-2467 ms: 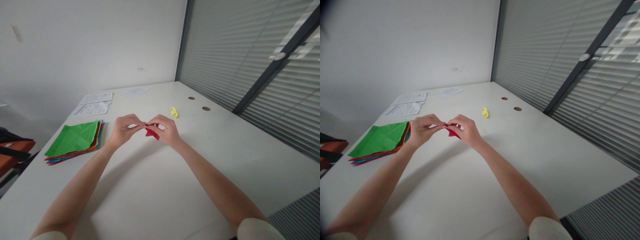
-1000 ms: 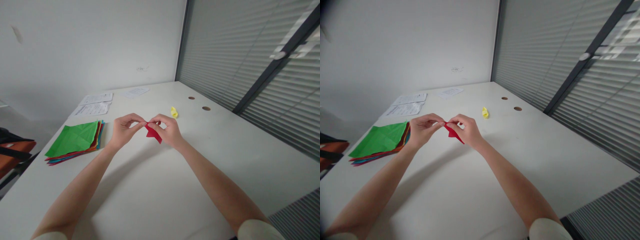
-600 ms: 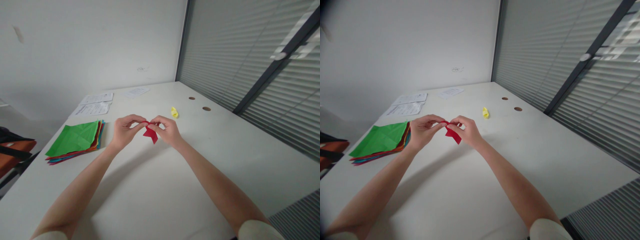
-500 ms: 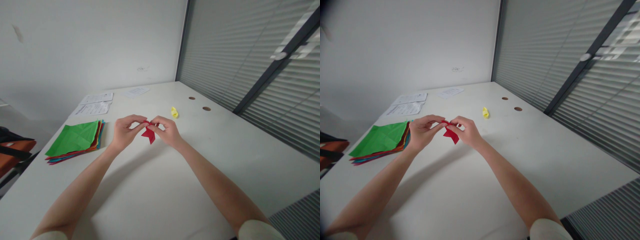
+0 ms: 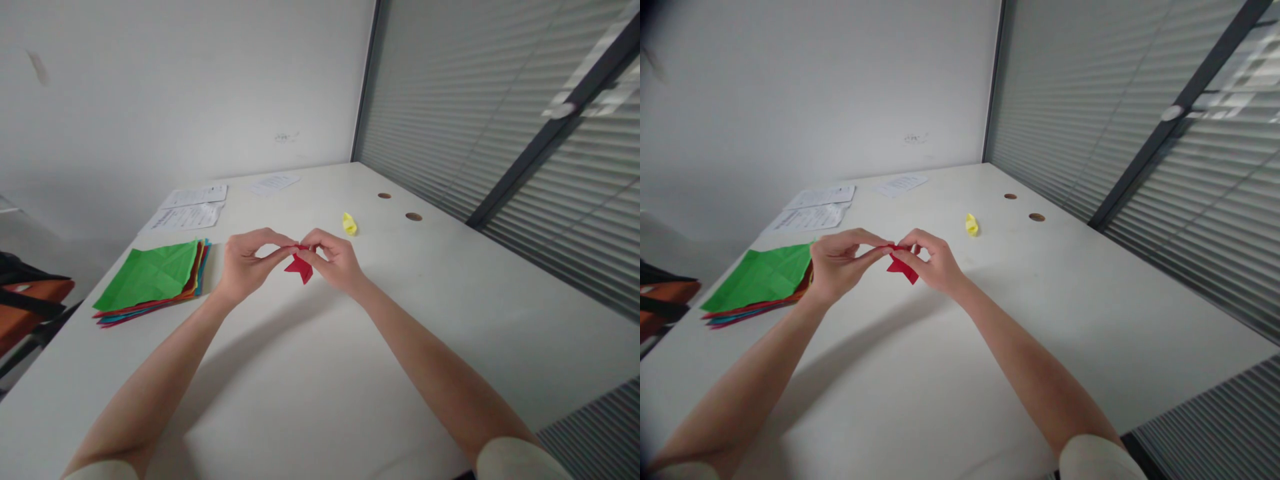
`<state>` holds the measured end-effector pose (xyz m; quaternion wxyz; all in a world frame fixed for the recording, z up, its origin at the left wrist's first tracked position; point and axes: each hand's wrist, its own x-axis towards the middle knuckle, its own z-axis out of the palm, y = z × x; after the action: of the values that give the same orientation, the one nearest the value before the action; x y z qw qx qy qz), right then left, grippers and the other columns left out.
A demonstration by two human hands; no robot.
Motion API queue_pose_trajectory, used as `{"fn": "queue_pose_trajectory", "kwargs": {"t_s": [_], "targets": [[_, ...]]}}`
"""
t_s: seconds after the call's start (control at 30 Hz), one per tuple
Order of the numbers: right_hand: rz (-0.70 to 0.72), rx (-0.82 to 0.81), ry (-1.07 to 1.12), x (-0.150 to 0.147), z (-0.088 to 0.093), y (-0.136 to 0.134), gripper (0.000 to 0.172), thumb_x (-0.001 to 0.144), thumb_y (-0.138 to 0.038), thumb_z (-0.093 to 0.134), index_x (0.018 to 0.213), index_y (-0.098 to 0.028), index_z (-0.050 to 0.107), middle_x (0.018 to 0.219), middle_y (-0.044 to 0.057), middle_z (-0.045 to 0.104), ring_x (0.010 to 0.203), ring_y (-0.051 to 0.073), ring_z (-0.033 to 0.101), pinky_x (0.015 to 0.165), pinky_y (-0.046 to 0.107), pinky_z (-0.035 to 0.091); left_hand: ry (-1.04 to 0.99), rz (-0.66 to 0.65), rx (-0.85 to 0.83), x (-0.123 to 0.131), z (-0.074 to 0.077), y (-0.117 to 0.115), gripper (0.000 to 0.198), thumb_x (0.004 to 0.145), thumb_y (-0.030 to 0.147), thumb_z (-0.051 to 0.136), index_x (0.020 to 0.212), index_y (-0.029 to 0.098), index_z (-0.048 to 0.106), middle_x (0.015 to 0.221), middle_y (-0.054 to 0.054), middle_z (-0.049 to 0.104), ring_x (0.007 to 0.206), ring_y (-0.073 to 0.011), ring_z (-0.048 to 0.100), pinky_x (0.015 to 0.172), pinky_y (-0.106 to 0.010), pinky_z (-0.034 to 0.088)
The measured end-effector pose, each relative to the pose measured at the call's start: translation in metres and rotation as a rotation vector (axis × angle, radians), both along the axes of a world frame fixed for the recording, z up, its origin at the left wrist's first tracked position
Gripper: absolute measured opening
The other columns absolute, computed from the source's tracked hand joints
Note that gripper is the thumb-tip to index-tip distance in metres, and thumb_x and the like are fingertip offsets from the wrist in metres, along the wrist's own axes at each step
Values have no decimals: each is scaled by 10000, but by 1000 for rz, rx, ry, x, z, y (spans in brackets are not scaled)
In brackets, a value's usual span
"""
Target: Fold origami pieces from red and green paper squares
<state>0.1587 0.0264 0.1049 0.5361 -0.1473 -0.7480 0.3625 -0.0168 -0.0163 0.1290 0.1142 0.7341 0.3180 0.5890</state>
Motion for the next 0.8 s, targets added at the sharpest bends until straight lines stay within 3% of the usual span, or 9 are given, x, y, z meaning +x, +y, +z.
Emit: {"fn": "queue_pose_trajectory", "kwargs": {"t_s": [0.27,0.47,0.53,0.67,0.8], "targets": [[-44,50,37,-2,1,-2,253,866,-422,629,737,-213,566,729,-6,572,701,135,535,675,299,435,-37,-2,-156,4,6,-3,114,774,298,742,813,191,753,828,-51,754,766,-175,703,734,-285,561],[-147,1,121,-5,-4,2,274,891,-462,577,767,-218,562,731,-8,565,700,135,539,678,296,449,-119,-145,-391,9,-7,8,402,672,280,813,1033,175,671,912,-58,733,786,-175,706,764,-314,588],[-179,-39,125,-4,-5,4,320,880,-517,565,762,-219,560,719,-10,568,699,137,547,687,298,459,-80,-138,-437,10,-11,10,362,679,264,799,1001,173,661,867,-42,725,738,-159,698,730,-300,587],[-127,-138,71,-1,-7,12,328,812,-540,640,772,-217,601,758,-3,604,734,145,573,701,300,472,83,-38,-394,9,-10,10,140,775,263,686,867,158,683,785,-41,715,689,-148,670,676,-277,563],[-125,-255,168,0,-13,21,292,779,-496,693,821,-217,619,764,-2,613,704,134,575,683,291,485,179,25,-292,7,-11,8,305,783,275,683,1068,182,625,884,-44,707,740,-147,663,708,-282,559]]}}
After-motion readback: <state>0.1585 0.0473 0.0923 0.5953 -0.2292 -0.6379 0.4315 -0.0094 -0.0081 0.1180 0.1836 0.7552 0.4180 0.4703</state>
